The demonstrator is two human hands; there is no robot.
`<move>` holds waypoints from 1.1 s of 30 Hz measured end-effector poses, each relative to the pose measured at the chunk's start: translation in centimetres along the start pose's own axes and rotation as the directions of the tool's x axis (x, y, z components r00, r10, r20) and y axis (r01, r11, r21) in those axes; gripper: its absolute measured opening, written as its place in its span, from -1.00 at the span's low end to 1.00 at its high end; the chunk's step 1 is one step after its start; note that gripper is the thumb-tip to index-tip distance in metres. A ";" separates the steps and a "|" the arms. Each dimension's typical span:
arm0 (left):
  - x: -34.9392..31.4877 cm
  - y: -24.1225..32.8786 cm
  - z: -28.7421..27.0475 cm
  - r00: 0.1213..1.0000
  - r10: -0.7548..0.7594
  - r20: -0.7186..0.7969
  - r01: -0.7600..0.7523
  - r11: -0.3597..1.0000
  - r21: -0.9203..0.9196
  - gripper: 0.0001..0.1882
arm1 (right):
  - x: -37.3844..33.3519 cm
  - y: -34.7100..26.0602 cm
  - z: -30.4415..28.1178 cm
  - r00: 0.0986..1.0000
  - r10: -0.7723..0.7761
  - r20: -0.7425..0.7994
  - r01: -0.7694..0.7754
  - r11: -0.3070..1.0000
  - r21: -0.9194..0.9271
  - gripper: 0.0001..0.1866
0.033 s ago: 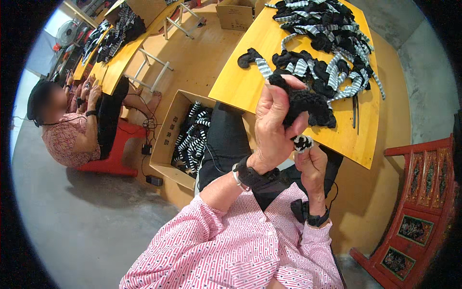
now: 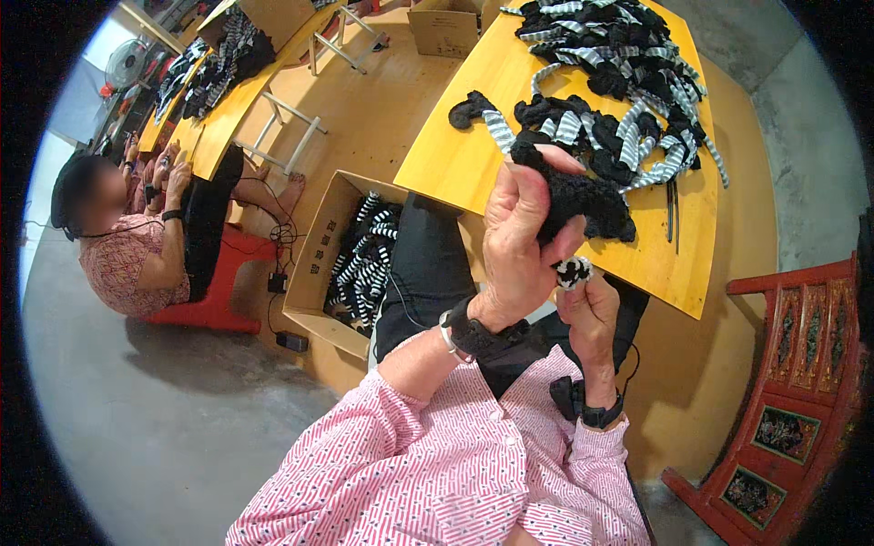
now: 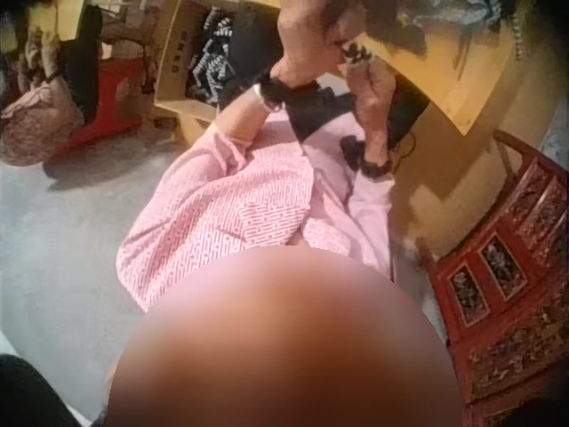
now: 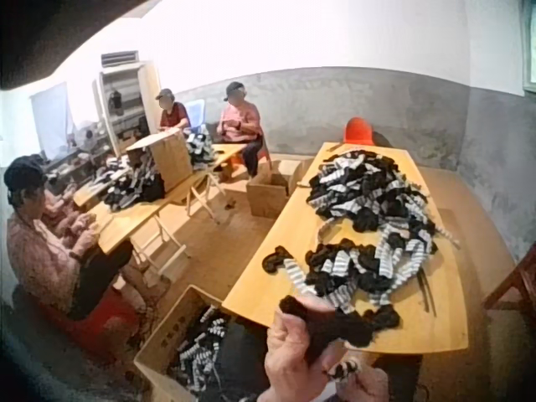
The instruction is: The recorder is wrapping pieces of striped fabric around black rods at a workstation.
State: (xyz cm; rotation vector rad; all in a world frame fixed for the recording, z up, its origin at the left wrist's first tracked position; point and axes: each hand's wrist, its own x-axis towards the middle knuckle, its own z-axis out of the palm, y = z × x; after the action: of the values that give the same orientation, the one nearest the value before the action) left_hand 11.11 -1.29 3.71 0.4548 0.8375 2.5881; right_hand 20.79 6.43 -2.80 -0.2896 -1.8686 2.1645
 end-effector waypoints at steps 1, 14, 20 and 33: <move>-0.1 0.0 0.1 1.000 0.000 0.022 0.000 1.000 -0.001 -0.63 | 0.1 -0.5 0.2 1.000 -0.016 0.004 0.016 1.000 -0.012 -0.69; 0.9 0.6 -1.2 0.998 -0.042 -0.056 0.037 0.995 -0.088 -0.70 | 1.2 -1.6 0.7 0.999 0.021 -0.030 -0.027 0.978 -0.207 -0.68; 2.5 0.8 -3.3 0.991 -0.121 -0.064 0.125 0.990 0.065 -0.71 | 0.7 -1.1 -0.6 0.999 0.038 -0.007 -0.038 0.945 -0.323 -0.74; 3.7 1.0 -4.9 0.945 -0.239 -0.221 0.224 0.970 -0.091 -0.53 | -0.2 -0.8 -2.3 0.995 0.097 0.013 -0.091 0.963 -0.253 -0.67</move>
State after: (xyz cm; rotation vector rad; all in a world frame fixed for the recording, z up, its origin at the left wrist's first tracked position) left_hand 5.62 -2.79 1.21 0.0310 0.8240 2.4672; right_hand 21.72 8.62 -2.37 -0.4111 -2.1896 1.9938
